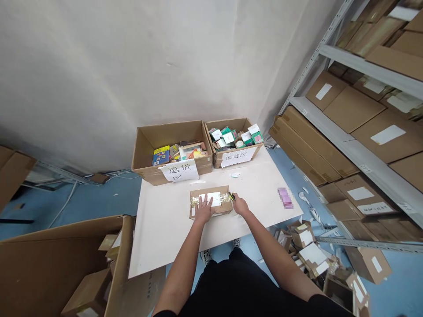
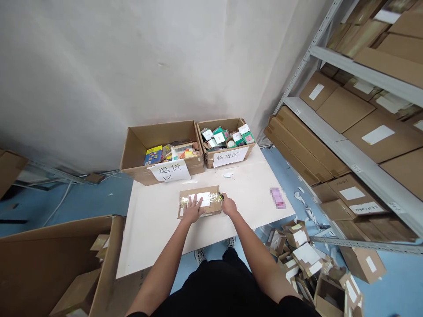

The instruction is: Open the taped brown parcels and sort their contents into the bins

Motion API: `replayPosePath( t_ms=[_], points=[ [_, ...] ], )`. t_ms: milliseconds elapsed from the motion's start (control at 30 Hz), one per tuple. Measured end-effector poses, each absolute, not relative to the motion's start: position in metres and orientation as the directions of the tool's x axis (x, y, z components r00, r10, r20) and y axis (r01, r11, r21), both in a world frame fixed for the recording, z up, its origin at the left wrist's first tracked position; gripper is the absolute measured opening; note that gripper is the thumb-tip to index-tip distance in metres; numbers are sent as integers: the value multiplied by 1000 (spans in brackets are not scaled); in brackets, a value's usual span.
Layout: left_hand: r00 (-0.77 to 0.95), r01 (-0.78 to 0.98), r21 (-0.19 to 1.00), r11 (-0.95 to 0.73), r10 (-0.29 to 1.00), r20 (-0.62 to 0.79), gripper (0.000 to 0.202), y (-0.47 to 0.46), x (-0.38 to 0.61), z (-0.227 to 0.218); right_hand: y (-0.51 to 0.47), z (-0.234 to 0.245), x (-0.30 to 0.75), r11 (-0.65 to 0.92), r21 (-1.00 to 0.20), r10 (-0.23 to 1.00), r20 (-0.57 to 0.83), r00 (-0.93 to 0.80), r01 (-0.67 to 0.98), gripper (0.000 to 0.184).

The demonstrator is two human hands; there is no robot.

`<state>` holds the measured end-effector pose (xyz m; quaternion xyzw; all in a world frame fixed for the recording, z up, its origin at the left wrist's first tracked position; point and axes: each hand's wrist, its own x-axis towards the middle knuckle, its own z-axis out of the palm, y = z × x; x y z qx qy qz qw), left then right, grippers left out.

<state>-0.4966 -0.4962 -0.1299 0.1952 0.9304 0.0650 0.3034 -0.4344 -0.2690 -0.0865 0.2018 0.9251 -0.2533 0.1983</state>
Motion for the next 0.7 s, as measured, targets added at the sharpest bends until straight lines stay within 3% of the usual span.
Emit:
replayPosePath(
  t_ms=[133,300,700],
  points=[
    [-753,315,251,915,402,-521,77,-496,-496,-134,-279,-71,-441,863,-257,249,-531,-810,434,46],
    [-761,283,277,918,390,-518,78,-496,-495,-137,-287,-59,-439,873,-207,259,-571,-779,442,50],
    [-756,279,300,912,401,-517,79,-494,-498,-143,-268,-61,-410,713,-385,223,-668,-710,586,35]
  ],
)
